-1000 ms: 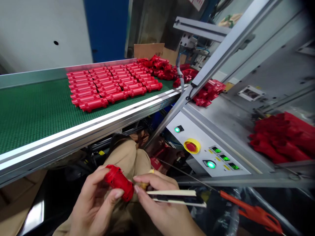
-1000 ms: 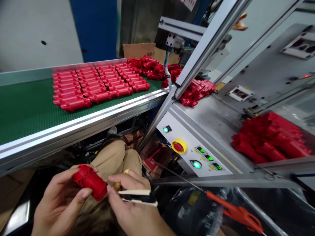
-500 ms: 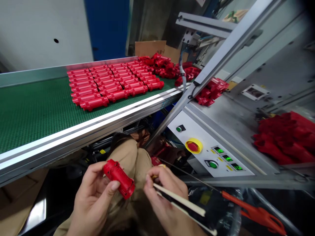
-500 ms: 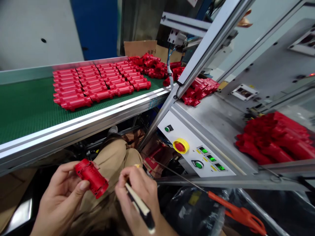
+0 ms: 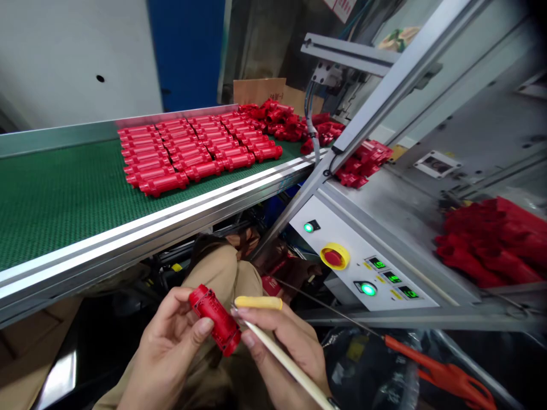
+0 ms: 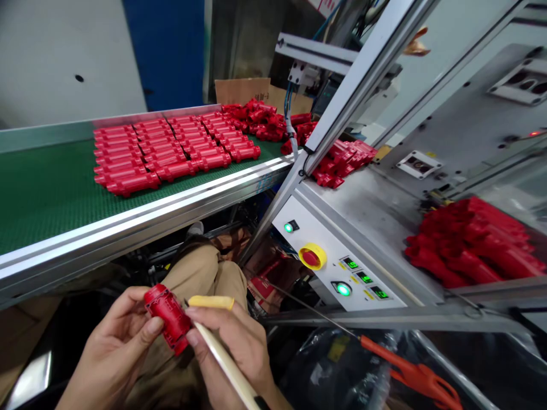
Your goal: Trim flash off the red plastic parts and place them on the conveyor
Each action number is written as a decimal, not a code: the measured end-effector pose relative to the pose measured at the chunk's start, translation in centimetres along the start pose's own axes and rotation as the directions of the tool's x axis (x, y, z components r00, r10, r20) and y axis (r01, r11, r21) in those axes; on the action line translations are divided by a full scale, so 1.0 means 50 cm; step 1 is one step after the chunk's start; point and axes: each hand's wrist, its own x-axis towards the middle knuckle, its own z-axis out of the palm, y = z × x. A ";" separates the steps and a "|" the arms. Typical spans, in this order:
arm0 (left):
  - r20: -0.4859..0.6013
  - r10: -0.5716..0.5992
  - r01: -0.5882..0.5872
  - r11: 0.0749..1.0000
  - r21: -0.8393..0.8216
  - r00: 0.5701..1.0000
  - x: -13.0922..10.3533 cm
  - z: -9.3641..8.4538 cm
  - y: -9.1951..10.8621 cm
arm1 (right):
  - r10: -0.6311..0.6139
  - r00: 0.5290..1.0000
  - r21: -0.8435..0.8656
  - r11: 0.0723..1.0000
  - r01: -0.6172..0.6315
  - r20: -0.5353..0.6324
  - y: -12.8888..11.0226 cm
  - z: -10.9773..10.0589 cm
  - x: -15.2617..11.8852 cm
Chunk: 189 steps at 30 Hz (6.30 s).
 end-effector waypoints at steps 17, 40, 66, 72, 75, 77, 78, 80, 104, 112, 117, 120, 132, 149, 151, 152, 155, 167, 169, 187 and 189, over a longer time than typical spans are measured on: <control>0.109 0.012 -0.021 0.997 0.074 0.994 -0.005 -0.004 -0.002 | -0.151 0.986 -0.059 0.987 0.147 -0.073 0.005 0.036 0.005; 0.162 -0.021 -0.004 0.988 0.156 0.987 -0.009 -0.007 0.001 | -0.011 1.000 -0.058 0.998 0.010 -0.017 -0.007 -0.002 0.005; 0.148 -0.033 0.012 0.990 0.140 0.988 -0.006 -0.008 0.002 | -0.076 0.997 -0.044 0.996 0.077 0.015 0.001 -0.001 -0.002; 0.138 -0.034 0.018 0.993 0.118 0.990 -0.010 -0.005 0.006 | -0.066 0.998 -0.049 0.997 0.067 0.019 0.000 0.001 -0.004; 0.125 -0.031 0.016 0.992 0.121 0.992 -0.010 -0.004 0.009 | -0.084 0.996 -0.053 0.995 0.085 0.015 -0.004 0.002 -0.004; 0.107 -0.025 0.013 0.994 0.112 0.994 -0.011 0.002 0.011 | -0.078 0.997 -0.071 0.994 0.079 0.018 -0.004 0.002 -0.004; 0.082 -0.021 0.012 0.995 0.100 0.996 -0.013 0.006 0.011 | -0.065 0.998 -0.080 0.995 0.067 0.024 -0.003 0.002 -0.004; 0.012 -0.012 0.011 0.997 0.077 1.000 -0.016 0.018 0.013 | -0.030 0.997 -0.087 0.996 0.036 0.066 0.001 0.004 -0.005; 0.062 -0.165 0.172 0.976 -0.133 0.984 -0.012 0.018 0.009 | 0.244 0.966 0.678 0.697 -0.236 0.085 0.011 -0.022 0.009; 0.280 -0.549 0.613 0.743 -0.268 0.788 -0.011 0.028 0.030 | -0.035 0.996 0.241 0.970 0.013 0.085 0.030 0.000 0.026; 0.138 -0.365 0.389 0.891 -0.236 0.921 -0.015 0.021 0.035 | -0.109 0.994 -0.025 0.994 0.110 0.019 0.026 -0.011 0.011; 0.078 -0.301 0.310 0.937 -0.163 0.950 -0.012 0.020 0.028 | -0.165 0.984 -0.068 0.983 0.170 0.068 0.016 -0.020 0.014; 0.087 -0.265 0.275 0.950 -0.144 0.960 -0.014 0.023 0.027 | -0.238 0.966 -0.096 0.964 0.248 0.098 0.014 -0.015 0.022; 0.146 -0.233 0.247 0.965 -0.091 0.961 -0.010 0.001 0.016 | -0.272 0.962 -0.111 0.956 0.270 0.002 0.021 -0.002 -0.002; 0.157 -0.237 0.254 0.963 -0.095 0.959 -0.009 -0.001 0.012 | -0.279 0.960 -0.094 0.956 0.278 0.004 0.022 -0.001 -0.002; 0.159 -0.238 0.255 0.962 -0.097 0.958 -0.009 -0.002 0.011 | -0.275 0.961 -0.090 0.957 0.275 0.006 0.022 0.000 -0.002; 0.179 -0.241 0.261 0.960 -0.100 0.954 -0.008 -0.003 0.008 | -0.271 0.962 -0.096 0.958 0.272 0.024 0.022 0.002 0.000; 0.159 -0.243 0.252 0.967 -0.044 0.957 -0.011 -0.006 0.008 | -0.221 0.974 -0.089 0.970 0.225 0.052 0.026 -0.001 -0.006; 0.151 -0.239 0.243 0.970 -0.008 0.959 -0.011 -0.009 0.003 | -0.170 0.979 -0.067 0.982 0.177 0.110 0.022 -0.005 -0.004; 0.139 -0.255 0.273 0.952 -0.136 0.957 -0.012 0.008 0.017 | 0.293 0.955 0.546 0.795 -0.265 0.037 0.037 -0.005 -0.020; 0.130 -0.255 0.272 0.952 -0.137 0.958 -0.013 0.010 0.017 | 0.247 0.969 0.483 0.847 -0.221 0.010 0.032 -0.007 -0.016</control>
